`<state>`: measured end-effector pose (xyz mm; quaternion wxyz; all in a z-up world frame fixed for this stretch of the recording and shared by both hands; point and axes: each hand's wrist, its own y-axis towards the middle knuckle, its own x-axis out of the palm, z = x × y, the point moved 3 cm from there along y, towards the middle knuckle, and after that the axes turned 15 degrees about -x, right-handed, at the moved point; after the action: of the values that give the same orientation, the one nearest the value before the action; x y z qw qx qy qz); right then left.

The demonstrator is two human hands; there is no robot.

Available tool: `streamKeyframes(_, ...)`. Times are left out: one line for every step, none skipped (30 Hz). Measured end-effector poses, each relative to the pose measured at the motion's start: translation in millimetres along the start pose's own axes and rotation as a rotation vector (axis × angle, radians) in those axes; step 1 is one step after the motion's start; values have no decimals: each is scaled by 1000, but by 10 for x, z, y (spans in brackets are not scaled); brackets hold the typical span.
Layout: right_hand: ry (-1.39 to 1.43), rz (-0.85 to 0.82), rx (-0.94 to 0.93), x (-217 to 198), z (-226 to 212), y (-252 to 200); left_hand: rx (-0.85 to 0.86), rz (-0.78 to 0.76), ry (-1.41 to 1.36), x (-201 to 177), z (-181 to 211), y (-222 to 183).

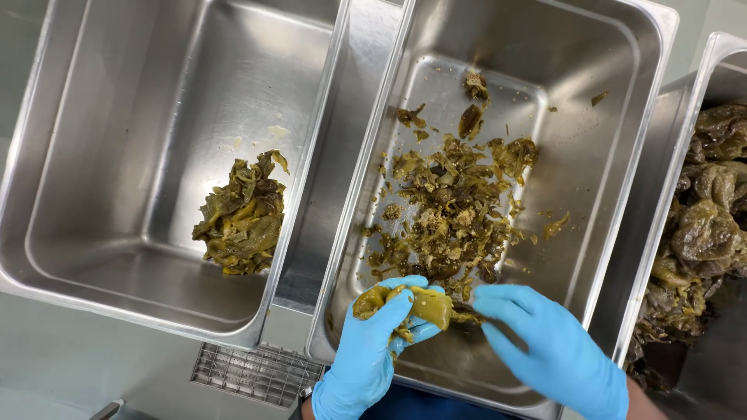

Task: The person, wearing blue gloves, cleans pieces of a gelatinous seafood product over stainless steel trays. They hold each piece by hand, tear off and discard unwanted debris into the middle tray, and place the cleaned pieces into the tray on the left, working through the pieces one at a time.

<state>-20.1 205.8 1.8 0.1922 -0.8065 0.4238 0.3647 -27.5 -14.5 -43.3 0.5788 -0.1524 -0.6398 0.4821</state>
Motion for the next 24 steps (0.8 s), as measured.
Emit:
streamKeyframes(16,97,-95,-42,-108,44,-19,18,-8,-14,-35,11)
streamKeyframes(32,195,-190,-90,-214,78,-38,36,-16,-23,-74,24)
streamKeyframes(28,202,-184,-102,-278,201,-42,32,-7,-49,-121,57)
streamKeyframes(18,154,-311,-104,-375,324,-26,9,13,-64,-165,92)
streamKeyframes(9,101,-435,-107,-475,433,-13,-14,30,-78,-222,121)
streamKeyframes(6,105,-427,-86,-445,396,-20,-17,36,-50,-222,99)
streamKeyframes(-52,109,-459,-67,-414,382,11,24,55,-35,-190,83)
streamKeyframes(-111,112,-491,-45,-390,376,42,65,73,-25,-150,61)
streamKeyframes(-110,113,-499,28,-318,298,50,67,71,11,-100,19)
streamKeyframes(-120,124,-519,106,-251,223,7,63,53,38,-64,-20)
streamKeyframes(-123,129,-538,190,-196,125,-41,64,28,58,-61,-75)
streamKeyframes(-115,123,-543,260,-149,85,-38,70,19,61,-71,-104)
streamKeyframes(-121,217,-571,297,-111,32,-81,4,-27,87,-82,-115)
streamKeyframes(-127,311,-598,327,-67,-29,-124,-62,-73,125,-95,-125)
streamKeyframes(-134,315,-591,317,-68,-3,-130,-68,-66,144,-122,-121)
streamKeyframes(-146,317,-643,304,-83,13,-176,-77,-113,166,-164,-115)
streamKeyframes(-156,318,-695,292,-102,20,-224,-85,-162,188,-218,-116)
streamKeyframes(-162,319,-688,282,-92,-12,-230,-89,-157,204,-231,-112)
streamKeyframes(-162,305,-724,278,-91,-43,-244,-56,-113,208,-251,-110)
streamKeyframes(-162,290,-760,277,-94,-72,-258,-22,-69,208,-267,-112)
streamKeyframes(-163,289,-763,243,-111,-84,-255,-23,-70,221,-256,-117)
streamKeyframes(-154,270,-751,216,-126,-88,-275,9,-56,220,-248,-125)
streamKeyframes(-141,248,-740,191,-142,-91,-296,43,-45,216,-244,-138)
streamKeyframes(-138,246,-744,207,-138,-132,-293,44,-50,182,-269,-118)
